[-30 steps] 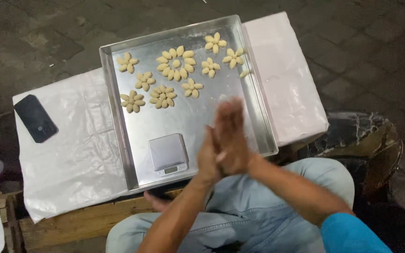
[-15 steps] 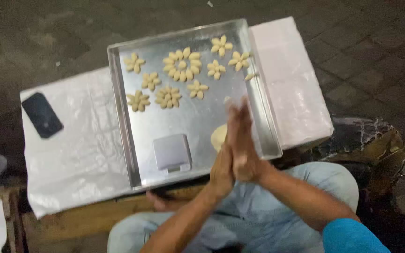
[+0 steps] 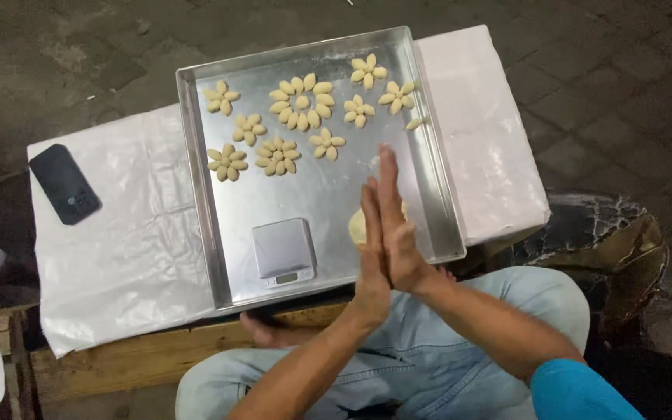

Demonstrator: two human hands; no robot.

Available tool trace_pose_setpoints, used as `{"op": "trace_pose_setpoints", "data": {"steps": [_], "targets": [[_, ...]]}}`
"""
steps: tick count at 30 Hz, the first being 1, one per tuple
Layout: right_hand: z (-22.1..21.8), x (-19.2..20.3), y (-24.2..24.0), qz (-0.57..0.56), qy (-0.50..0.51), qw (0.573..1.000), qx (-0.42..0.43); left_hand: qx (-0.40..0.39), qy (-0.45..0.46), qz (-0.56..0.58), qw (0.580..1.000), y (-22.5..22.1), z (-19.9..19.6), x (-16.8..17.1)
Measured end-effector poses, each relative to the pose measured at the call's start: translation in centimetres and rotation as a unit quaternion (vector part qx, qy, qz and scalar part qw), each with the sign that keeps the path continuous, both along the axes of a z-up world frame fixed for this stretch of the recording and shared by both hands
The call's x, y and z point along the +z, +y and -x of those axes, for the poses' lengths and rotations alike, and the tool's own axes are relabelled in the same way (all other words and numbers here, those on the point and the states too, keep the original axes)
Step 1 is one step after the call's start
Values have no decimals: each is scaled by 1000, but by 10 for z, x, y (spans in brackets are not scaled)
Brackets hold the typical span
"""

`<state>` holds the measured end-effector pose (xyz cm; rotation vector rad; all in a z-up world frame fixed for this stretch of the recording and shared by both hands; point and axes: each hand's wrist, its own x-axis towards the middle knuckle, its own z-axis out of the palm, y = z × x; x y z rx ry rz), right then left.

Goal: Shape small pieces of dough into flower patterns on a baking tray

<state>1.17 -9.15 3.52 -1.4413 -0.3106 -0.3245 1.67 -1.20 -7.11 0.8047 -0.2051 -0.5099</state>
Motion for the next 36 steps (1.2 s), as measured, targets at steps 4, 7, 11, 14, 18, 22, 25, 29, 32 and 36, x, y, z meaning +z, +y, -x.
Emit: {"op": "trace_pose_setpoints", "data": {"steps": [4,7,11,14,18,22,25,29,32,36], "targets": [[0,8,-8,13,64,998,-2,-31,54,22,998,-16,-7,23],[3,3,-7,14,91,996,-9,-50,98,30,994,-16,-9,39],[-12,-15,-14,-31,135,988,-70,-75,157,51,983,-18,-11,58],[-20,-12,-20,-230,152,961,-26,-76,244,250,934,-6,-22,51],[-14,-19,-36,-117,194,972,-70,-80,254,224,938,0,-29,60],[-14,13,-38,275,-9,954,-121,-14,242,271,931,9,-40,77],[-8,20,-27,275,-67,955,-87,35,201,212,956,14,-42,78],[-5,-6,-20,249,-29,963,-93,56,189,215,956,14,-42,77],[-4,-9,-20,235,-12,966,-104,66,176,215,958,11,-41,75],[-6,-1,-14,202,-34,973,-103,68,194,203,957,12,-43,69]]}}
